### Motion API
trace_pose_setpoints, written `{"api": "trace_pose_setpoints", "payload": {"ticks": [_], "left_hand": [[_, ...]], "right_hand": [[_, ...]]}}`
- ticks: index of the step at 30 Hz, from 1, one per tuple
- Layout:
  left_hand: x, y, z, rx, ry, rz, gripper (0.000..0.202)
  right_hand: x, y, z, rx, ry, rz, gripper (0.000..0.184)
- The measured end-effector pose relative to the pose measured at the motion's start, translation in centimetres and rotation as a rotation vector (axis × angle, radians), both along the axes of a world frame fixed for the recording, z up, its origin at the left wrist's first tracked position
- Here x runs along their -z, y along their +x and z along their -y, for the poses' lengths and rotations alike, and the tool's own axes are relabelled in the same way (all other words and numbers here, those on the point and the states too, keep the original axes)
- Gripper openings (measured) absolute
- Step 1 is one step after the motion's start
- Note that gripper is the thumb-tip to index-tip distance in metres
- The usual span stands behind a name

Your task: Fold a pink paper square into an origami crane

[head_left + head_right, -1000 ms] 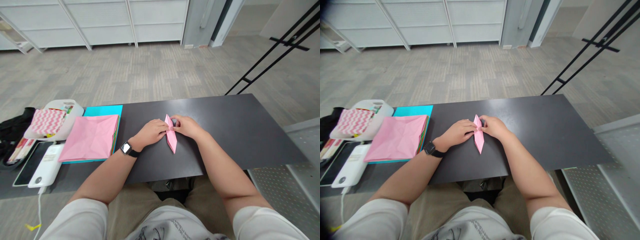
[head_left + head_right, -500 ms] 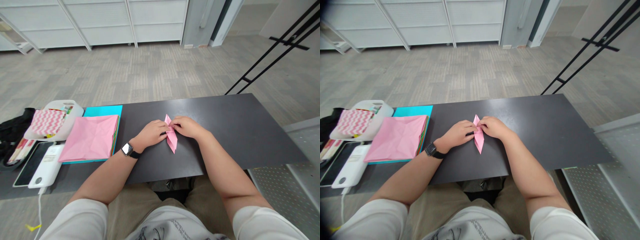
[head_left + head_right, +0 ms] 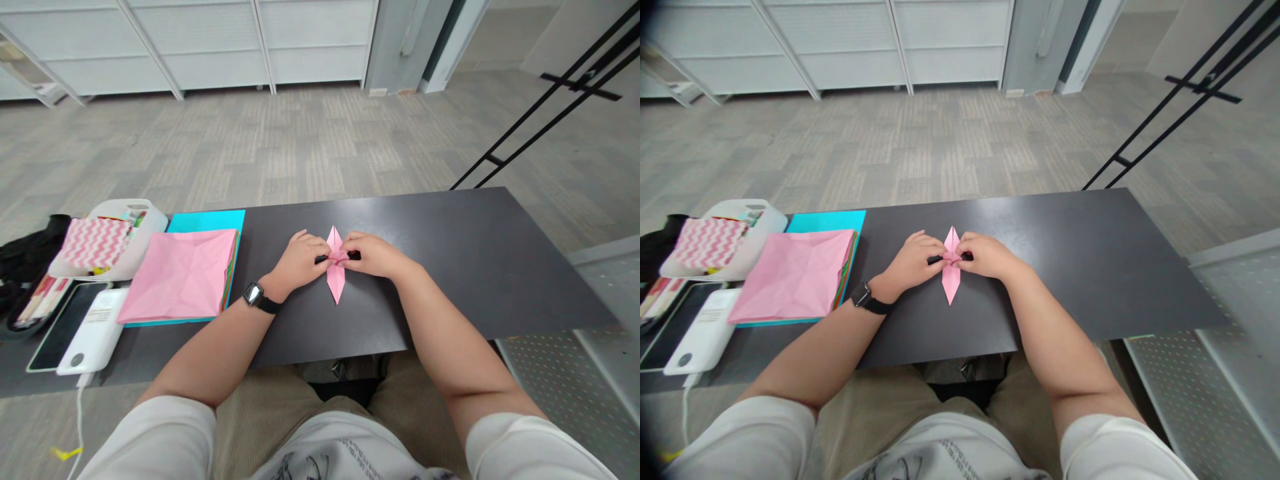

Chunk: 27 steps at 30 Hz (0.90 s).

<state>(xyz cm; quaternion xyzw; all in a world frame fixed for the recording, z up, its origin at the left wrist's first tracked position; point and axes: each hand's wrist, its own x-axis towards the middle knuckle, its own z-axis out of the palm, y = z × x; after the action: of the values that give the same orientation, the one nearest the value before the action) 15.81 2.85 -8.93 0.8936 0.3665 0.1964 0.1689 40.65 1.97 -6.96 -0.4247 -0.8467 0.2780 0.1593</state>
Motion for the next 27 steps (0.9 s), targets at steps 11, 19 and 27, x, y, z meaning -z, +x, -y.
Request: {"api": "trace_pose_setpoints", "payload": {"ticks": [11, 19, 27], "left_hand": [[0.7, 0.4, -0.2, -0.126, -0.050, 0.052, 0.010], [1.0, 0.7, 0.1, -0.181, -0.081, 0.132, 0.060], [1.0, 0.5, 0.1, -0.104, 0.096, 0.070, 0.035]], "right_hand": [[1.2, -0.4, -0.7, 0.043, 0.135, 0.021, 0.010], [1.9, -0.7, -0.8, 0.170, 0.164, 0.098, 0.021], [2.5, -0.5, -0.6, 0.246, 0.175, 0.025, 0.063]]}}
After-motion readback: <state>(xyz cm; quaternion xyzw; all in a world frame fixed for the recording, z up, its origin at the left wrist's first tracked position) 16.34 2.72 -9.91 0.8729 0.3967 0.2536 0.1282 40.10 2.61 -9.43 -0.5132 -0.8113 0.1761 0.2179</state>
